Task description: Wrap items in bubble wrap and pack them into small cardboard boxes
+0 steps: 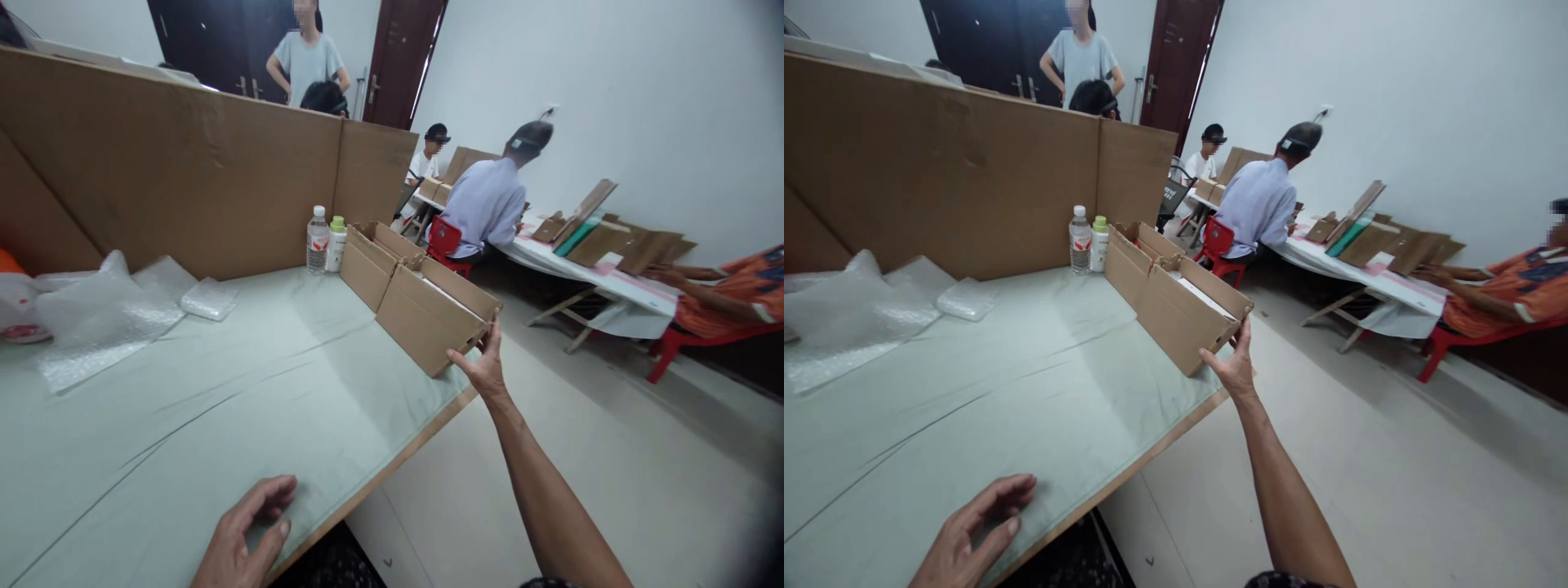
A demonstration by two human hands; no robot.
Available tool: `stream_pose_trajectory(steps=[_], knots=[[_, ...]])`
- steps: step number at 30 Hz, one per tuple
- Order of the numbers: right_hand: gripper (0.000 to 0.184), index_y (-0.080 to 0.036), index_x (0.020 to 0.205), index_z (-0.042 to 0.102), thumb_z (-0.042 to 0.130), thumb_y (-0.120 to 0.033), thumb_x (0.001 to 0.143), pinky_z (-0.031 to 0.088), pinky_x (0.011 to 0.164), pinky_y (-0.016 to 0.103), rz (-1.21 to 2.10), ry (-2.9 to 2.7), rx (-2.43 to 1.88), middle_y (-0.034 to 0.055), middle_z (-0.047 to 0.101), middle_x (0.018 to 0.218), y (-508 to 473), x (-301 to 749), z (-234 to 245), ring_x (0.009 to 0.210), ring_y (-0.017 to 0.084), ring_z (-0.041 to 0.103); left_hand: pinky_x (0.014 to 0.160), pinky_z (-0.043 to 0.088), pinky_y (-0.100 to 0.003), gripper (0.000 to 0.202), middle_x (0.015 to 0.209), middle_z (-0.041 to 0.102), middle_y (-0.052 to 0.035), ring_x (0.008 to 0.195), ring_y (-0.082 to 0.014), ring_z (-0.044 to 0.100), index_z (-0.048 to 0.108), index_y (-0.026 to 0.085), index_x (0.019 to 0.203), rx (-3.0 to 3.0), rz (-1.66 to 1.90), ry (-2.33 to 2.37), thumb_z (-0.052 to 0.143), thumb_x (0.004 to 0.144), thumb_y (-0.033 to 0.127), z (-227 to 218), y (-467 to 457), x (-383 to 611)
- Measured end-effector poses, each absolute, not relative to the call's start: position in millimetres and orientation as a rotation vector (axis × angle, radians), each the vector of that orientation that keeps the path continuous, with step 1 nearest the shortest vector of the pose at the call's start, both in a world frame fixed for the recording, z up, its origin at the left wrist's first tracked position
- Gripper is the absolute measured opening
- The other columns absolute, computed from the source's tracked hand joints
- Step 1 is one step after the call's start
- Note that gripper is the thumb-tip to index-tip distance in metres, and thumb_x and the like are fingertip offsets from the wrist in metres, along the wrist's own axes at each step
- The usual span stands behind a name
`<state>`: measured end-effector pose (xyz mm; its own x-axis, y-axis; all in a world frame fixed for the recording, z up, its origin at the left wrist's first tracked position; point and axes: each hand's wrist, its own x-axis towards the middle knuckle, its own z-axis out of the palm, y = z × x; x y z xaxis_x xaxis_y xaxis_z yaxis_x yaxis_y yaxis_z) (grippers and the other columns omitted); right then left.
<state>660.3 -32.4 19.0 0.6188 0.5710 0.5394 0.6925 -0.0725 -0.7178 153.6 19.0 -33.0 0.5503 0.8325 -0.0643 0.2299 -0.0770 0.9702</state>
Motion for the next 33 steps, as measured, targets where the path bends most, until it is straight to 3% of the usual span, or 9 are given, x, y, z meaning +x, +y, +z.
stream_pose_trajectory(steps=[4, 7, 9, 12, 18, 23, 27, 33], knots=[[0.138, -0.019, 0.163, 0.009, 0.083, -0.072, 0.059, 0.040, 0.114, 0.057, -0.121, -0.989, -1.816, 0.0242, 0.035, 0.161, -36.6, 656.6, 22.1, 0.141, 0.036, 0.047, 0.092, 0.062, -0.032, 0.043, 0.118, 0.078, -0.0112, 0.107, -0.0252, 0.075, 0.074, 0.022, 0.120, 1.638, 0.552, 0.850, 0.062, 0.091, 0.052, -31.2, 30.1, 148.3], [0.129, -0.017, 0.161, 0.023, 0.081, -0.072, 0.060, 0.042, 0.111, 0.059, -0.146, -0.876, -1.905, 0.0249, 0.037, 0.160, -47.1, 631.1, 14.7, 0.140, 0.039, 0.048, 0.089, 0.063, -0.032, 0.037, 0.111, 0.079, -0.0099, 0.101, -0.0243, 0.076, 0.075, 0.022, 0.115, 1.668, 0.574, 0.835, 0.064, 0.087, 0.044, -19.4, 35.4, 148.4], [0.113, -0.014, 0.155, 0.036, 0.077, -0.072, 0.067, 0.045, 0.108, 0.059, -0.176, -0.772, -1.934, 0.0249, 0.047, 0.152, -56.3, 600.5, 3.5, 0.134, 0.040, 0.053, 0.086, 0.063, -0.032, 0.033, 0.106, 0.080, -0.0092, 0.095, -0.0234, 0.076, 0.077, 0.022, 0.110, 1.674, 0.603, 0.852, 0.066, 0.084, 0.038, -7.2, 39.1, 146.3], [0.073, -0.017, 0.141, 0.055, 0.063, -0.064, 0.086, 0.047, 0.105, 0.059, -0.224, -0.736, -1.919, 0.0186, 0.065, 0.132, -65.0, 547.5, -14.4, 0.121, 0.035, 0.063, 0.085, 0.062, -0.032, 0.032, 0.103, 0.080, -0.0092, 0.094, -0.0226, 0.075, 0.077, 0.021, 0.107, 1.640, 0.637, 0.915, 0.064, 0.081, 0.033, 10.7, 49.3, 134.5], [0.035, -0.022, 0.116, 0.073, 0.059, -0.045, 0.093, 0.055, 0.100, 0.056, 0.068, -1.560, -1.818, 0.0135, 0.074, 0.123, -12.1, 448.7, -25.8, 0.115, 0.033, 0.068, 0.082, 0.061, -0.035, 0.034, 0.104, 0.080, -0.0098, 0.092, -0.0225, 0.073, 0.077, 0.021, 0.107, 1.579, 0.733, 1.142, 0.063, 0.079, 0.036, 29.5, 79.1, 85.9], [0.038, -0.023, 0.124, 0.071, 0.063, -0.023, 0.087, 0.054, 0.103, 0.057, 0.295, -2.225, -1.540, 0.0128, 0.065, 0.141, 55.4, 359.7, -15.9, 0.129, 0.034, 0.062, 0.080, 0.060, -0.038, 0.039, 0.111, 0.078, -0.0104, 0.097, -0.0255, 0.072, 0.076, 0.022, 0.109, 1.507, 0.832, 1.378, 0.064, 0.079, 0.042, 32.3, 105.1, 37.2], [0.051, -0.022, 0.136, 0.066, 0.067, -0.022, 0.085, 0.049, 0.110, 0.055, 0.479, -2.507, -1.242, 0.0128, 0.057, 0.151, 88.4, 296.3, -4.4, 0.139, 0.034, 0.053, 0.083, 0.059, -0.039, 0.040, 0.113, 0.078, -0.0107, 0.095, -0.0252, 0.071, 0.076, 0.019, 0.109, 1.445, 0.928, 1.526, 0.063, 0.077, 0.040, 29.8, 130.1, -2.6], [0.033, -0.024, 0.124, 0.070, 0.063, -0.022, 0.091, 0.054, 0.104, 0.048, 0.669, -2.554, -0.825, 0.0098, 0.073, 0.126, 150.1, 226.4, 13.3, 0.121, 0.027, 0.066, 0.090, 0.057, -0.038, 0.036, 0.106, 0.079, -0.0111, 0.096, -0.0236, 0.072, 0.073, 0.017, 0.103, 1.394, 1.131, 1.658, 0.055, 0.079, 0.035, -0.8, 161.6, -35.0]])
